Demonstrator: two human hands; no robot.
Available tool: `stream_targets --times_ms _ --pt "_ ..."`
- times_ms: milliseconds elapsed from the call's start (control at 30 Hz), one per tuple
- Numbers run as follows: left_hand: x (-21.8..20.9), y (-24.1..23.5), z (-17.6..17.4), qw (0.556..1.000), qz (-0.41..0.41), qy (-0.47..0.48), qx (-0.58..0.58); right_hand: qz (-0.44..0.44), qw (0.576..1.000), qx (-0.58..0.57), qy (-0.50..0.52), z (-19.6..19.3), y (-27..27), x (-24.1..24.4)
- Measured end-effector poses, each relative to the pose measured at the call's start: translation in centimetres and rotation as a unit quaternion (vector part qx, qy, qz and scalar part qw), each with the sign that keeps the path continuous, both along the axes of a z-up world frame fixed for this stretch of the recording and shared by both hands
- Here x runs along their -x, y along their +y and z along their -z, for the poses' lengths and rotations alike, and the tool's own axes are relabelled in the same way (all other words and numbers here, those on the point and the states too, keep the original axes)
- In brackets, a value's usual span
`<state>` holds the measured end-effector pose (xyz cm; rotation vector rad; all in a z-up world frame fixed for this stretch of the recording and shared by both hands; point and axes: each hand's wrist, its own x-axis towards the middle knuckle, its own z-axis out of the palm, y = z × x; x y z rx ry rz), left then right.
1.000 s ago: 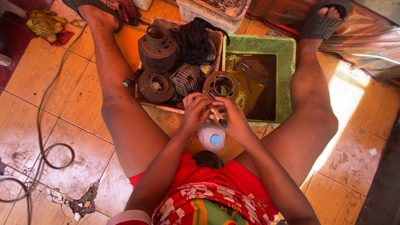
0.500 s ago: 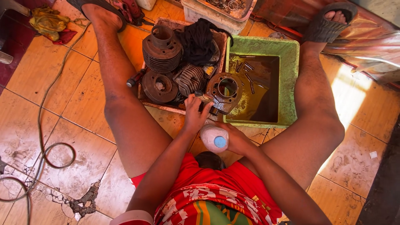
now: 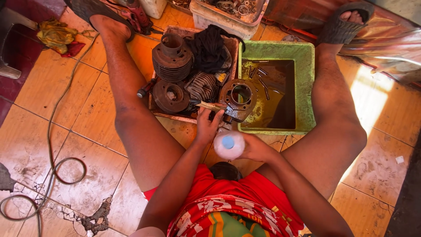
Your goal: Cleaning motorcycle engine components using solvent and a brush
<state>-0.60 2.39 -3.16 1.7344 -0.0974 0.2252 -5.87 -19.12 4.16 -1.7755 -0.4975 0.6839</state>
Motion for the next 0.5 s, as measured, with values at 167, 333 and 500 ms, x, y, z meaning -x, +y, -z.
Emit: stream_targets --times_ms 167,333,500 --pt "-0.4 -0.2 2.3 1.0 -0.009 0.01 0.01 0.188 0.963 -0.193 -0.007 -3.3 -3.8 0.3" --pt "0.0 -0.2 -0.4 1.0 -0.007 -0.001 0.005 0.26 0.94 -0.216 0.037 -13.0 -4.1 0.1" --pt "0.1 0.0 -3.4 1.0 0.021 0.01 0.009 0.428 0.819 -0.246 0.294 -15.7 -6.3 1.6"
